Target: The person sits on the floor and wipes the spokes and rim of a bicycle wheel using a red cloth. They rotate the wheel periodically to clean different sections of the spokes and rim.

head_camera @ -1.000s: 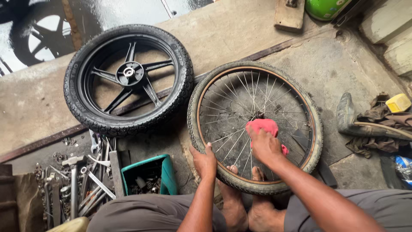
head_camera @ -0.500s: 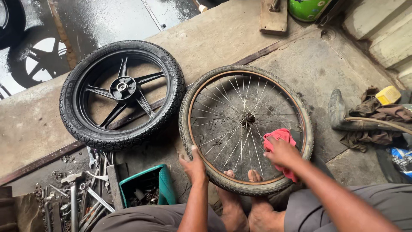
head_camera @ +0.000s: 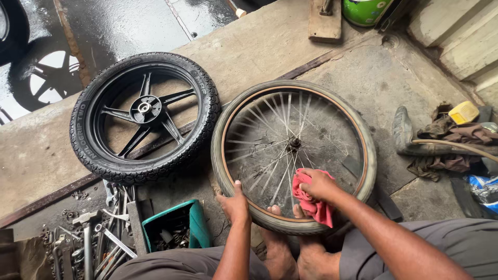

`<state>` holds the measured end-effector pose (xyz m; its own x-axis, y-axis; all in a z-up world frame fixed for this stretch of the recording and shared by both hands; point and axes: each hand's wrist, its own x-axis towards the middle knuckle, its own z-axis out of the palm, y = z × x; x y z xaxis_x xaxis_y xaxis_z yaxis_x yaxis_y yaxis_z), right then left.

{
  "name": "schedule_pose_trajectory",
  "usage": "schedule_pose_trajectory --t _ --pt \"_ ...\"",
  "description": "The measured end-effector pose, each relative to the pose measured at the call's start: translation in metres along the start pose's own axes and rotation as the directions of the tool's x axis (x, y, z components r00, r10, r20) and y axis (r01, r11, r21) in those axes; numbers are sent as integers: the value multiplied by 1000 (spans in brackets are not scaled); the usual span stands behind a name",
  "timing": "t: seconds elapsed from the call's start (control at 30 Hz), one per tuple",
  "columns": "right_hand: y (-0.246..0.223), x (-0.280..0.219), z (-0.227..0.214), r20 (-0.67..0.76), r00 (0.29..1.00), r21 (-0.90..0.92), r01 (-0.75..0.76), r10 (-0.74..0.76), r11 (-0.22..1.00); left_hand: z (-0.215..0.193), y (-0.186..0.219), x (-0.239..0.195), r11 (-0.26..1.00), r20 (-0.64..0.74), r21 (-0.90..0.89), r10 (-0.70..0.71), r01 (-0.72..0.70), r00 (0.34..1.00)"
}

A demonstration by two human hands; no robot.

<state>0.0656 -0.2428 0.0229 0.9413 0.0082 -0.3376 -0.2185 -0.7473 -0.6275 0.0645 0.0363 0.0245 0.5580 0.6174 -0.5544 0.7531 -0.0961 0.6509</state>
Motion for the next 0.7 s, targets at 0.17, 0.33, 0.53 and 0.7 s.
schedule_pose_trajectory --t 0.17,0.33,0.53,0.7 --pt "-43 30 -43 8 999 -412 -31 37 911 3 -10 0 998 8 58 -13 12 1000" --pt "-56 49 -53 -32 924 -671 262 -380 693 5 -16 5 999 33 -49 19 -17 999" --pt "-44 33 -19 -2 917 -741 268 -400 616 8 -19 12 997 23 74 27 -29 999" --pt "-54 16 -32 138 948 -641 305 -285 704 13 -18 13 997 13 6 79 -80 997"
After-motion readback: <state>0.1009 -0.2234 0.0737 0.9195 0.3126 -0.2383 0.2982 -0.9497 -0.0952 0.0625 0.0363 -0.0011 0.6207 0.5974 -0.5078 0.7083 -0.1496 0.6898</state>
